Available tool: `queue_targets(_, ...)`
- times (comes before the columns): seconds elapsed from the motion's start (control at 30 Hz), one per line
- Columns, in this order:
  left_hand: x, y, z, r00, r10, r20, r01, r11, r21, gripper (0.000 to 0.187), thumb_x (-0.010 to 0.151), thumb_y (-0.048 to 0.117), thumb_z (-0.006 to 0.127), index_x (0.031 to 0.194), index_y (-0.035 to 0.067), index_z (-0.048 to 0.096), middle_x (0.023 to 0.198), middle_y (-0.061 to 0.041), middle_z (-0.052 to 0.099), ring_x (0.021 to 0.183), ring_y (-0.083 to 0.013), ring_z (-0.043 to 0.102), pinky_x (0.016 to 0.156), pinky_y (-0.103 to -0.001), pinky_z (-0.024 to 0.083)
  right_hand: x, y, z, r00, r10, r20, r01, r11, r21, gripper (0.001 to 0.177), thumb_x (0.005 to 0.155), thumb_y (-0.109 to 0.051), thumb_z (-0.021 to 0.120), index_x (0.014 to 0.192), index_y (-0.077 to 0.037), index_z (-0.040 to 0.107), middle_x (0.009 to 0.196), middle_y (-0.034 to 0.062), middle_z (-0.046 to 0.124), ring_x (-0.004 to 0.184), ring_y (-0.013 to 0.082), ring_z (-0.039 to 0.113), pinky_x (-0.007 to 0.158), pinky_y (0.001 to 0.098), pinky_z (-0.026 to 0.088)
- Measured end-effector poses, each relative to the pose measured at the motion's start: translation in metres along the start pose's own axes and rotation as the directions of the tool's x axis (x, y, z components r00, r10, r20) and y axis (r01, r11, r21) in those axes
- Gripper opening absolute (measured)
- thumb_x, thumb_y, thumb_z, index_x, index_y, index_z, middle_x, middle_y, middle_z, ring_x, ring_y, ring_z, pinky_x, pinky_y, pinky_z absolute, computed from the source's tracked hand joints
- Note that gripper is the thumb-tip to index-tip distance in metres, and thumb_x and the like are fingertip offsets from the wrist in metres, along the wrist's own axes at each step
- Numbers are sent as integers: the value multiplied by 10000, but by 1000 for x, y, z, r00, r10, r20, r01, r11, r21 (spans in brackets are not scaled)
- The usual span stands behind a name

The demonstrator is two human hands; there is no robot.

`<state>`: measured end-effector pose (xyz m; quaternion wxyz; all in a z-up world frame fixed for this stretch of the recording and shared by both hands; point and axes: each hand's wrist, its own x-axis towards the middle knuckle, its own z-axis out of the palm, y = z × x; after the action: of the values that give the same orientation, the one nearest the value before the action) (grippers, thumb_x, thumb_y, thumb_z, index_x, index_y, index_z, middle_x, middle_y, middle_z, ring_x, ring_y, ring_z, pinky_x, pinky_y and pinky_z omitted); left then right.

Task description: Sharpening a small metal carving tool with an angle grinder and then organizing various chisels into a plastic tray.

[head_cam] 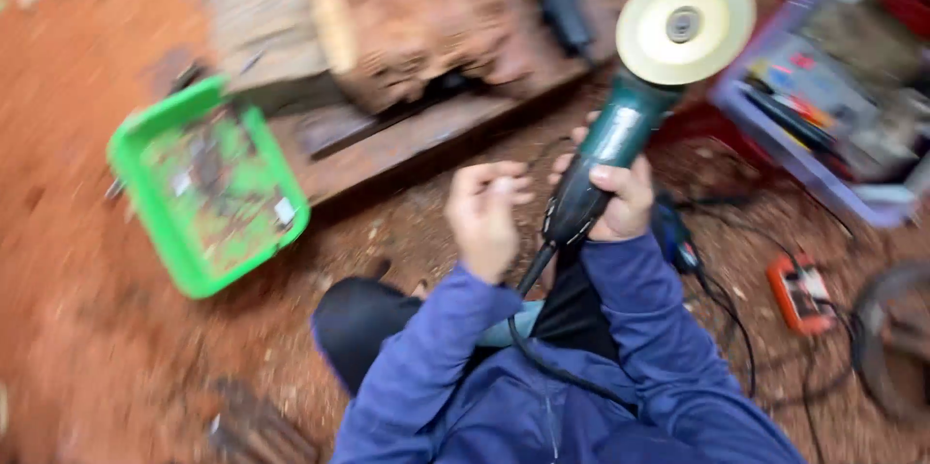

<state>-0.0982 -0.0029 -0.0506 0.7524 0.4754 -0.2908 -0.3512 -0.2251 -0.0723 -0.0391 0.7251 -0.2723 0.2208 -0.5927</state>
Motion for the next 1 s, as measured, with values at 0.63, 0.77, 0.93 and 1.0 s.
queue_targets(0.63,-18,6,-54,942,-330,65,323,942,90,169,976,20,645,1143,-3,657,889,-173,698,684,-180,666,542,-251,578,-298,-268,-200,686,-277,-673,104,952,-287,420,818,-300,763,1227,-223,709,1163,-11,754,817,219,662,701,403,535)
queue_targets(0.77,-18,-12,-54,915,-394,89,382,915,133,120,983,11,665,1103,10,662,921,-181,711,690,-181,670,555,-250,575,-337,-254,-218,491,-486,-723,-72,804,-590,466,813,-193,699,1252,-105,569,926,67,641,731,201,671,644,341,618)
queue_targets(0.93,-14,-49,-56,880,-449,152,409,881,237,105,979,-10,652,1069,43,638,870,-151,682,669,-182,647,544,-254,555,-367,-255,-299,488,-567,-664,-69,733,-676,486,816,-155,705,1265,-76,536,1171,44,641,818,278,703,848,459,657)
queue_targets(1.0,-12,-54,-39,865,-383,324,261,895,361,53,927,49,662,916,38,611,580,-37,398,533,-186,509,563,-294,467,-350,-237,-346,222,-607,-763,-129,758,-640,302,793,-61,753,1039,-63,579,843,102,622,633,247,669,587,405,623)
